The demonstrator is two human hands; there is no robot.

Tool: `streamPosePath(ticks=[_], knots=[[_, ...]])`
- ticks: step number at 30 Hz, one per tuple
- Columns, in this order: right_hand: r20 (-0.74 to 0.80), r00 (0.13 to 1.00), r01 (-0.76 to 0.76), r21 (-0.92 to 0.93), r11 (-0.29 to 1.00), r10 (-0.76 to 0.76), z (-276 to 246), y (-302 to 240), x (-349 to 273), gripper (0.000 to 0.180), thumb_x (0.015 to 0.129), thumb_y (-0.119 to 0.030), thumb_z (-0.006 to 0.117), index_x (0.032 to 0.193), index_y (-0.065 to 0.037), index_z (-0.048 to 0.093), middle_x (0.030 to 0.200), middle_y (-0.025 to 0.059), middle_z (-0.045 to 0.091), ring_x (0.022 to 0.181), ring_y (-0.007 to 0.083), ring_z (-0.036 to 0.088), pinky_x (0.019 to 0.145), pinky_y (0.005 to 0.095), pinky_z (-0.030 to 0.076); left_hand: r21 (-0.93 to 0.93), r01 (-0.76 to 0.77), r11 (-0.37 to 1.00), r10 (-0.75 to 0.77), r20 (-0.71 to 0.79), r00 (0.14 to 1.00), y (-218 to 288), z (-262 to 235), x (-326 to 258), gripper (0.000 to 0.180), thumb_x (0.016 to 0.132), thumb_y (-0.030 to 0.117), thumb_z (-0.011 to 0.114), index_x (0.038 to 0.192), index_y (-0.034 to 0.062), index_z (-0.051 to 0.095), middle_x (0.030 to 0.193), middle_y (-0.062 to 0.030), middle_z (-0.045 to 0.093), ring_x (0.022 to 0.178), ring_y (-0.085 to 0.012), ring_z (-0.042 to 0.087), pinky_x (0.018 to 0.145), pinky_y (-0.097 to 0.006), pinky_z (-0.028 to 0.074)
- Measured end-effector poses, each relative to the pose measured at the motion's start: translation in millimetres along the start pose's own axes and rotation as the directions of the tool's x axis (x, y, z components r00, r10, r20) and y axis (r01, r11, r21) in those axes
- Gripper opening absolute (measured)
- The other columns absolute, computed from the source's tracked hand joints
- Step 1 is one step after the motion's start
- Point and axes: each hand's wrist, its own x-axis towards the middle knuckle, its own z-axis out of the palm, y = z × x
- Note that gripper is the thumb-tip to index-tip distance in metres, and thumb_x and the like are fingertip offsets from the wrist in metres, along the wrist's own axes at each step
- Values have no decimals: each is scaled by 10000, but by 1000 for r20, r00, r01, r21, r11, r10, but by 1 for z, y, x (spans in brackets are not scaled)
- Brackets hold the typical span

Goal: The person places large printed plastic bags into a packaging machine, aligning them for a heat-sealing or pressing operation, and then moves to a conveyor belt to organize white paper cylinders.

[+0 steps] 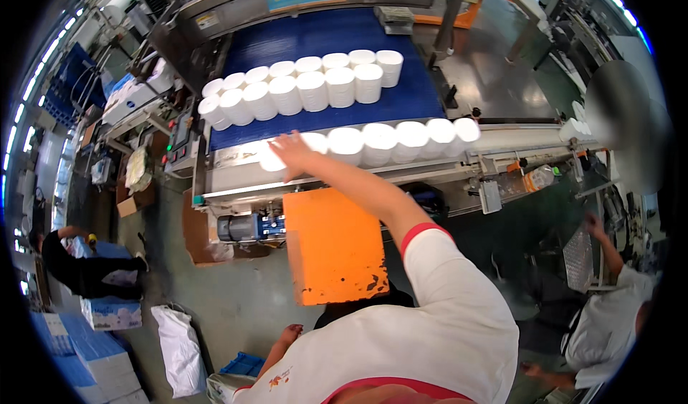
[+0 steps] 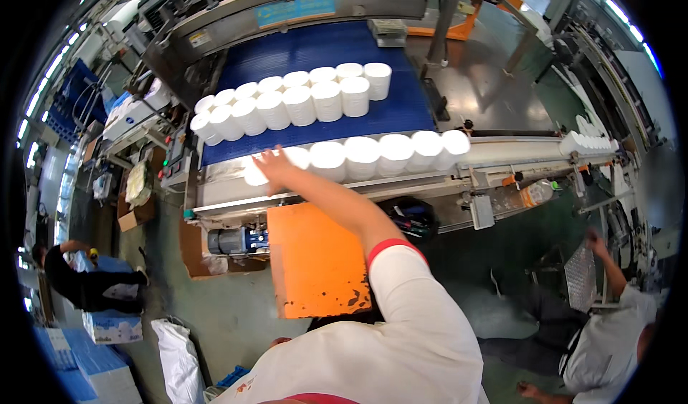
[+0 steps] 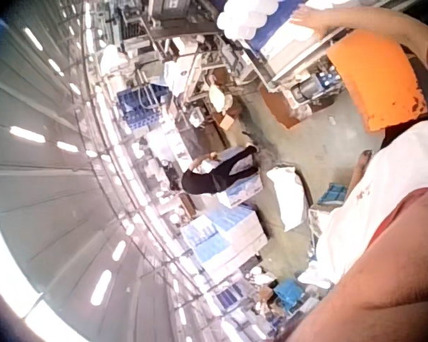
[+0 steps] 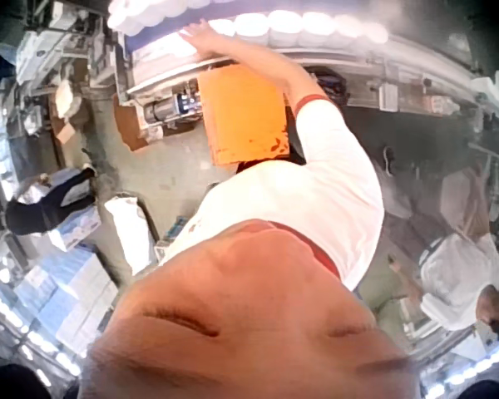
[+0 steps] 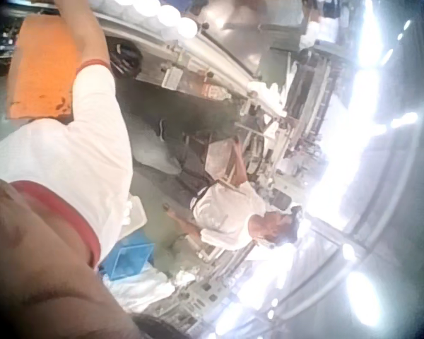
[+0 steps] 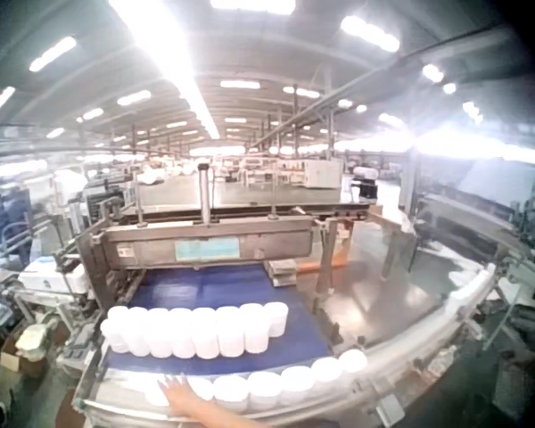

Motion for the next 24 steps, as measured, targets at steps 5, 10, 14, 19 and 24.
streamPosePath(ticks=[5, 10, 14, 19, 24], knots=[[-315, 949, 57, 149, 987, -7, -23, -15, -42, 1111, 664, -549, 694, 1439, -28, 92, 1480, 207, 164, 1379, 378, 117, 1087, 540, 128, -2, -18, 1000, 17, -98, 995, 42, 30, -1, 283, 880, 243, 564, 1034, 16, 630, 841, -74, 658, 687, -165, 596, 673, -314, 498], [-502, 864, 95, 245, 965, 43, -85, 119, -226, 786, 651, -327, 745, 1339, -141, 412, 1373, 145, 396, 1298, 346, 318, 1055, 509, 211, 21, 8, 1000, -5, -149, 989, 72, 64, 15, 291, 864, 267, 567, 1017, 33, 645, 841, -72, 662, 678, -163, 599, 674, -319, 498], [-522, 774, -423, -5, 906, 358, -120, 284, -423, 848, 610, -331, 782, 1328, -83, 405, 1327, 148, 429, 1251, 341, 360, 1030, 430, 285, 113, 28, 993, -15, -116, 993, 112, 112, 43, 292, 852, 278, 568, 999, 39, 654, 844, -74, 663, 679, -165, 604, 676, -319, 499], [-399, 646, -760, -254, 599, 650, -151, 455, -664, 1056, 569, -430, 807, 1417, -135, 251, 1445, 171, 239, 1323, 383, 233, 1049, 521, 232, 216, 82, 973, -59, -113, 992, 167, 200, 75, 295, 838, 290, 570, 976, 47, 665, 848, -77, 666, 682, -167, 610, 679, -318, 500], [-124, 706, -678, -400, 616, 697, -160, 574, -765, 1168, 482, -592, 767, 1432, -181, 226, 1489, 140, 160, 1368, 375, 127, 1051, 596, 169, 301, 189, 935, -154, -134, 979, 212, 291, 64, 297, 824, 303, 573, 953, 55, 675, 851, -79, 668, 684, -170, 616, 682, -317, 502]])
